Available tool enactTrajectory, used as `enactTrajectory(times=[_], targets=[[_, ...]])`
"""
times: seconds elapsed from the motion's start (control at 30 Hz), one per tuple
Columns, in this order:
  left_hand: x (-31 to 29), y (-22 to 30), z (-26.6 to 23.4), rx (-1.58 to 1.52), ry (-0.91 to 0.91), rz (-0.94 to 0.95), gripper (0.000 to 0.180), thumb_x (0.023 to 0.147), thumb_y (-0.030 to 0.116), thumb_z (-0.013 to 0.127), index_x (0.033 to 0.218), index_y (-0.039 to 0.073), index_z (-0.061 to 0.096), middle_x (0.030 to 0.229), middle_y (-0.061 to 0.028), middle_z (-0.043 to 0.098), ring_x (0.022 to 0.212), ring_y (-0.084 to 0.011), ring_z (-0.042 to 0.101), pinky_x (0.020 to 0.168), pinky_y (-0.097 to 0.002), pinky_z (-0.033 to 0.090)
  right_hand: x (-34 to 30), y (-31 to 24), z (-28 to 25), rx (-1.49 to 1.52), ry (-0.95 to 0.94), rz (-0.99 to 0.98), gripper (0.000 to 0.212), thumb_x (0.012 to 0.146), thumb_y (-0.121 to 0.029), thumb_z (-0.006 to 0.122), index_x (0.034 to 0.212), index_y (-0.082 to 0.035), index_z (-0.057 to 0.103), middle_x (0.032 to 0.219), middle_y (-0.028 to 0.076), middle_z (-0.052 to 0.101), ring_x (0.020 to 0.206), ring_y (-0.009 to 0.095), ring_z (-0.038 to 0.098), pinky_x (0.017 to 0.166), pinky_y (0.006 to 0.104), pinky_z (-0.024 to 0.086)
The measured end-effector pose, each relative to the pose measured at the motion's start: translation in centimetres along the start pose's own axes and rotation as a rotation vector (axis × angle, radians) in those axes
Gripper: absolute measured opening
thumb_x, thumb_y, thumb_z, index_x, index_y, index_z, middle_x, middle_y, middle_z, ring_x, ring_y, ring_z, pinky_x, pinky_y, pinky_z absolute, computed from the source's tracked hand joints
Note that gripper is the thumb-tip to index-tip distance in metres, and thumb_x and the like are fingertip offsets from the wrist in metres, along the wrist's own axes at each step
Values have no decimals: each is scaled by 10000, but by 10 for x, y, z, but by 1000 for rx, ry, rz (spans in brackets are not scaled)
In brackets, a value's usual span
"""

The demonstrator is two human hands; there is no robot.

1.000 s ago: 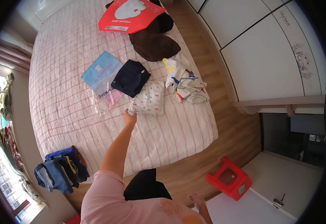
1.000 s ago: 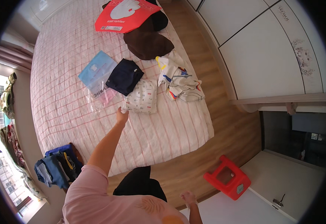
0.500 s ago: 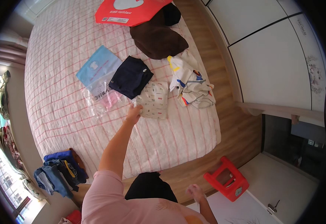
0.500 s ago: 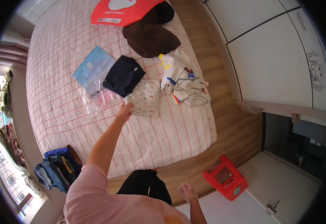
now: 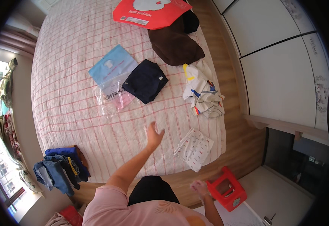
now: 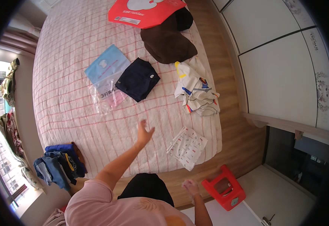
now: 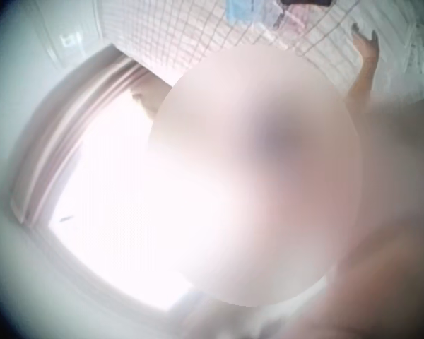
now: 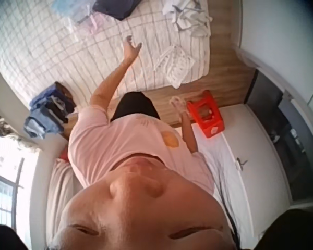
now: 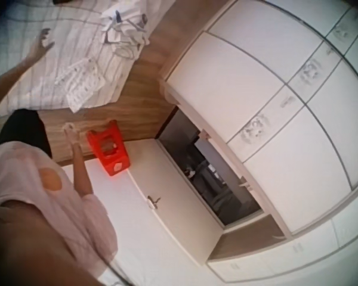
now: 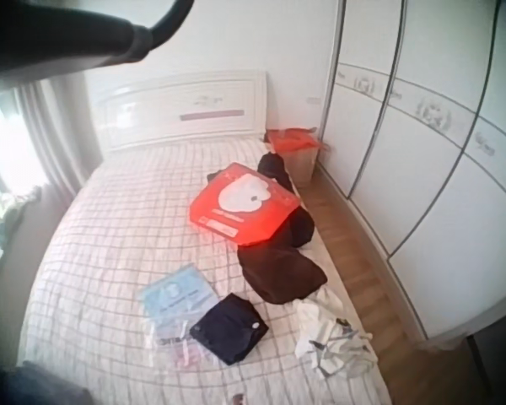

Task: The person folds various clothing items on a bed, including a black sweatshirt, denim shorts, a mustard sweater, and several pairs of pants. They stack the folded items and place some into a plastic bag before moving to a wardrobe.

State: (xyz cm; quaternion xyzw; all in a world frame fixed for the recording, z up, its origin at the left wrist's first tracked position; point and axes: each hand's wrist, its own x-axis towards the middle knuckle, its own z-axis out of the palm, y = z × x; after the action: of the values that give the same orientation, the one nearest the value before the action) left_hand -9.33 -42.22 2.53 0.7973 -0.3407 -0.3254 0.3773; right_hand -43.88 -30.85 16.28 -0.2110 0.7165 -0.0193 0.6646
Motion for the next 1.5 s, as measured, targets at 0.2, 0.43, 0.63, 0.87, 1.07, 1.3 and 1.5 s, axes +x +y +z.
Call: enactTrajectory(times=[0.2,0.43,0.63,0.87,1.07,1.3,1.5], targets=[[160,53,-40,764,-75,388,860,607,159,744,1343,195,299,1373,-168,285,1262,-366,274,1008,-519,255,-10,-22,12,-31,68,-46,120,800,-135,593,835,-20,601,737,33,586,641,101,549,548,211,434],[201,0,-13,876,11,361,766,660,86,649,1345,184,319,1311,-189,378,1174,-388,382,901,-517,356,-9,-3,6,-13,77,34,206,811,-161,598,921,14,589,805,53,605,733,124,581,685,210,466],[180,84,-90,291,-110,381,561,621,-1,582,1173,56,505,1048,-176,582,979,-365,540,837,-405,444,-11,21,-8,18,145,83,161,832,-141,560,870,6,611,763,50,608,686,117,582,626,239,485],[-8,104,-136,289,-365,600,656,559,-31,630,1196,47,493,1146,-155,525,1072,-345,484,933,-431,384,10,9,9,-133,6,53,188,841,-183,548,768,-19,603,692,28,593,630,94,554,582,234,467],[-33,18,-116,22,-519,223,514,705,175,696,1162,48,497,1126,-190,536,1046,-358,514,873,-402,441,16,-2,28,67,66,69,143,837,-162,580,812,-22,590,727,41,590,649,104,566,564,210,455],[130,-15,-120,900,58,344,620,692,147,669,1254,102,411,1313,-172,374,1231,-362,322,1000,-478,276,21,-4,19,-67,1,15,156,839,-168,592,869,-15,590,777,41,598,701,111,581,607,218,478],[232,-61,-114,263,296,224,404,774,181,591,1167,116,525,1280,-160,446,1248,-367,320,1004,-529,263,4,-17,25,-85,70,55,163,844,-163,579,881,-5,592,791,41,596,719,114,583,666,225,494]])
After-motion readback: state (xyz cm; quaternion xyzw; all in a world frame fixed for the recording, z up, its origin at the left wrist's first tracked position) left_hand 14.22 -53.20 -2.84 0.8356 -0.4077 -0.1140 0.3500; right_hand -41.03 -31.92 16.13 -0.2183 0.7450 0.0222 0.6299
